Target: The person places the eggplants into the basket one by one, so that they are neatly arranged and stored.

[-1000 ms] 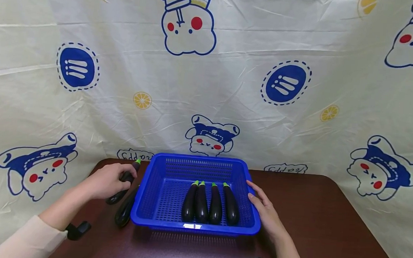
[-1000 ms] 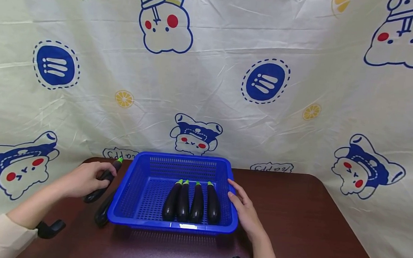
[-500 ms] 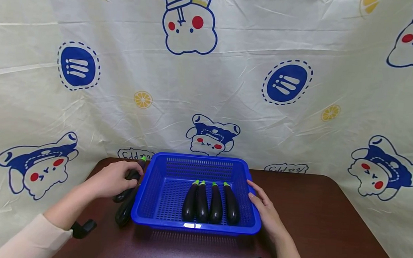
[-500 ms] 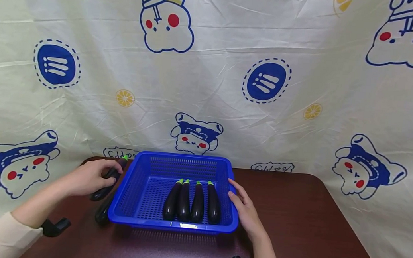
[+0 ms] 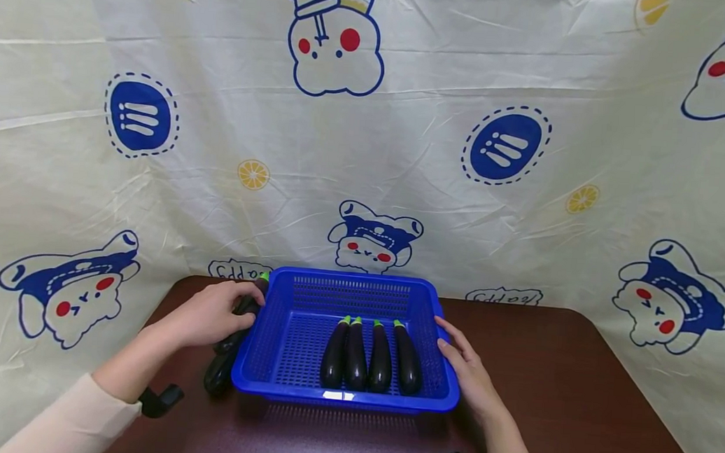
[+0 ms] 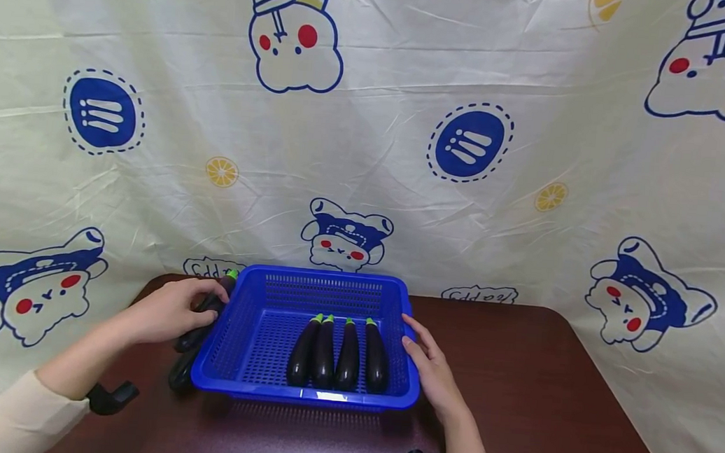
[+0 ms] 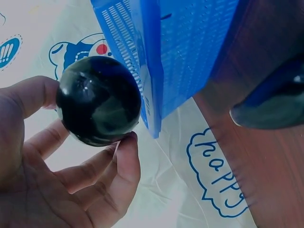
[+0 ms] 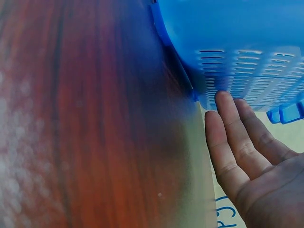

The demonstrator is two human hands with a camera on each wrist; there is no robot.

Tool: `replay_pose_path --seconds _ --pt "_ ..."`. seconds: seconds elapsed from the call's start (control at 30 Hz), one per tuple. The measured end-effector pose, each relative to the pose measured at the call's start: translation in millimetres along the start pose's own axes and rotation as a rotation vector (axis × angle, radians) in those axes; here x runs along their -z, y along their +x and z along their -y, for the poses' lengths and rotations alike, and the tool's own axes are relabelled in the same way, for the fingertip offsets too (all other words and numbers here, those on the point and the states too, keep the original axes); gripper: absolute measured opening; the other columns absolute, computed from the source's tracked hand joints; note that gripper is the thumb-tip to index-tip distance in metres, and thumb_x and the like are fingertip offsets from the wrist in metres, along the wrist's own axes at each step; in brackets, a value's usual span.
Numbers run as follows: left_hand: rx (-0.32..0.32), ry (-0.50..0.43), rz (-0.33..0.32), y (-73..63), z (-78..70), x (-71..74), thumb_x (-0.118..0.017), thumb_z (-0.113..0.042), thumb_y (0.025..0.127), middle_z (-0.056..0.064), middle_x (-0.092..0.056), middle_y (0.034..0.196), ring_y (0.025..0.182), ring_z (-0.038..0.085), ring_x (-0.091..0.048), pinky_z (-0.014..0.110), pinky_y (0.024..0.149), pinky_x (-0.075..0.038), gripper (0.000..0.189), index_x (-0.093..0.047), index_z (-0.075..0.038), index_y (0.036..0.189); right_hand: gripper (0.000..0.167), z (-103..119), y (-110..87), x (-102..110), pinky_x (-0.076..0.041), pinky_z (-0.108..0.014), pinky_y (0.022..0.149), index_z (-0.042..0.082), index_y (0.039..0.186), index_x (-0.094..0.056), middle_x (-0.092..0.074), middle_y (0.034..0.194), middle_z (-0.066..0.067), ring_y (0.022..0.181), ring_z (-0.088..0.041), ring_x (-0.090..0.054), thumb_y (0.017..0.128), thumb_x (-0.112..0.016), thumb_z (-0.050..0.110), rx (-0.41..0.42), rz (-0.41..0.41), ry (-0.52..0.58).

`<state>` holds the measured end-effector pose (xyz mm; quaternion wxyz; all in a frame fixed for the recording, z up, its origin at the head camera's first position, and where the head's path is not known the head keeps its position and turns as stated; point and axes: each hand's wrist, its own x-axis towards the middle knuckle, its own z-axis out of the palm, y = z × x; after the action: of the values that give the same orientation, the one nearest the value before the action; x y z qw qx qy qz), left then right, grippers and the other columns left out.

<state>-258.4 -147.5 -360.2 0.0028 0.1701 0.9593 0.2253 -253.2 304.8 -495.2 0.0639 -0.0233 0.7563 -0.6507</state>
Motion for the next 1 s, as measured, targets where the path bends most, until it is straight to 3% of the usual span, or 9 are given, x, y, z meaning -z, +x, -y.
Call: replay_pose_path --seconds 0.27,0.5,0.73,1.0 --pt "0.005 -0.069 0.007 3.5 -6.8 -7.3 -0.068 -0.017 0.090 -0.001 -0.048 0.068 0.063 0.015 -0.046 0.032 0.064 -0.041 0.024 -0.072 -0.017 0.114 0.051 0.1 0.1 0.4 -0.059 -0.047 0.093 0.035 0.158 -0.039 -0.043 0.160 -0.016 0.125 -0.036 -0.063 0.109 -0.048 0.045 0.002 0.005 0.002" --pt "0.010 -0.094 0.014 6.5 -11.0 -13.4 -0.070 -0.019 0.091 0.001 -0.050 0.071 0.064 0.014 -0.045 0.032 0.063 -0.040 0.026 -0.072 -0.018 0.117 0.052 0.3 1.2 -0.4 -0.059 -0.047 0.093 0.035 0.159 -0.037 -0.042 0.161 -0.016 0.126 -0.037 -0.062 0.109 -0.047 0.044 0.010 0.019 0.008" --pt "0.019 -0.146 0.038 9.0 -18.0 -21.0 -0.074 -0.020 0.091 0.005 -0.055 0.084 0.070 0.017 -0.051 0.032 0.063 -0.047 0.025 -0.071 -0.019 0.116 0.052 1.3 2.8 -0.4 -0.060 -0.046 0.091 0.034 0.159 -0.037 -0.043 0.159 -0.017 0.123 -0.035 -0.064 0.109 -0.048 0.044 0.012 0.023 0.022" --pt "0.025 -0.176 0.068 15.4 -22.7 -38.6 -0.077 -0.021 0.090 0.006 -0.054 0.083 0.068 0.017 -0.050 0.032 0.061 -0.045 0.030 -0.069 -0.022 0.119 0.052 0.2 0.4 0.9 -0.057 -0.050 0.098 0.036 0.159 -0.036 -0.036 0.165 -0.015 0.134 -0.041 -0.057 0.109 -0.047 0.046 -0.006 0.015 0.002"
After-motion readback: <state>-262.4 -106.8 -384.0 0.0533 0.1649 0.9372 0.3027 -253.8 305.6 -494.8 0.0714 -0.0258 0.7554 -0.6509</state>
